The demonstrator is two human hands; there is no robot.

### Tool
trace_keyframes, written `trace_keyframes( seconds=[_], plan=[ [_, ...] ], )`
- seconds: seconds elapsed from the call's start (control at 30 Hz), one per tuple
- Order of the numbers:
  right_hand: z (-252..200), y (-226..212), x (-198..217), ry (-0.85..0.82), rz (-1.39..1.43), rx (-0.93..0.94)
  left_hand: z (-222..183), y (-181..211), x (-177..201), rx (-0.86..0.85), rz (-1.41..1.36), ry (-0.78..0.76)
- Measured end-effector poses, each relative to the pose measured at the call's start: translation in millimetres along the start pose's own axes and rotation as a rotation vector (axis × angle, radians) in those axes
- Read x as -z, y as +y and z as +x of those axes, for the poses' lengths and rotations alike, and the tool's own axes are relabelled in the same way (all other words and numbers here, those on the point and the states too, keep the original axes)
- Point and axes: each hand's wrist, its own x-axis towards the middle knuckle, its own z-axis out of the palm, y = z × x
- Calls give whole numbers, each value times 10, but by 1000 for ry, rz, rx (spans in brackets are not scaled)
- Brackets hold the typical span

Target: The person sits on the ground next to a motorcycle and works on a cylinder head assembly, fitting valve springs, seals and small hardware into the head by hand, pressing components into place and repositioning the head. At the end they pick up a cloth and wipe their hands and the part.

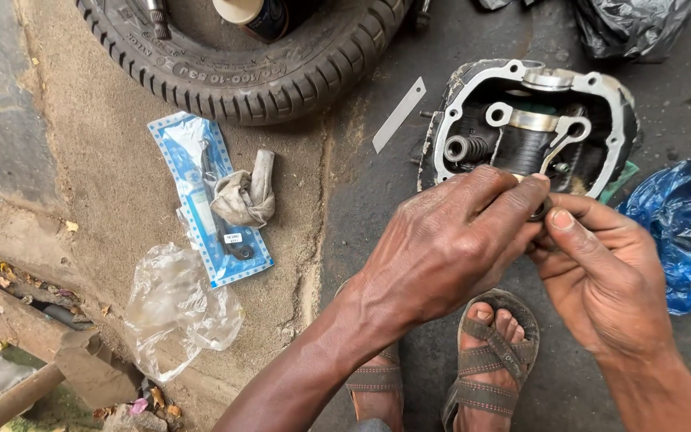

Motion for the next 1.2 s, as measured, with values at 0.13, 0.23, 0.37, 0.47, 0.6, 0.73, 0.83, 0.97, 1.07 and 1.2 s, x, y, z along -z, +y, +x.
trace_keyframes(
  seconds=[0.13,0.23,0.37,0.47,0.6,0.73,0.83,0.97,1.07,1.2],
  plan=[
    [-11,105,77,2,376,-129,-6,-9,-49,-10,-2,-6],
    [7,117,95,-14,579,-227,-6,0,-89,2,-47,-15],
    [-40,255,272,-139,805,-247,2,71,-99,53,-135,-69],
    [-30,223,301,-195,632,-204,17,116,-114,86,-188,-109],
    [-64,243,357,-141,523,-180,9,37,-47,130,-298,-164],
    [-63,183,238,-46,269,-69,-24,-10,-74,201,-365,-72],
    [-68,178,145,13,48,-7,-28,33,-33,212,-261,-100],
    [-8,140,12,47,-225,-43,-163,-230,-68,293,-138,-20],
    [93,3,-23,35,-609,122,-76,-788,120,421,-187,143],
    [302,-92,27,152,-703,380,124,-996,126,534,-304,39]
  ],
)
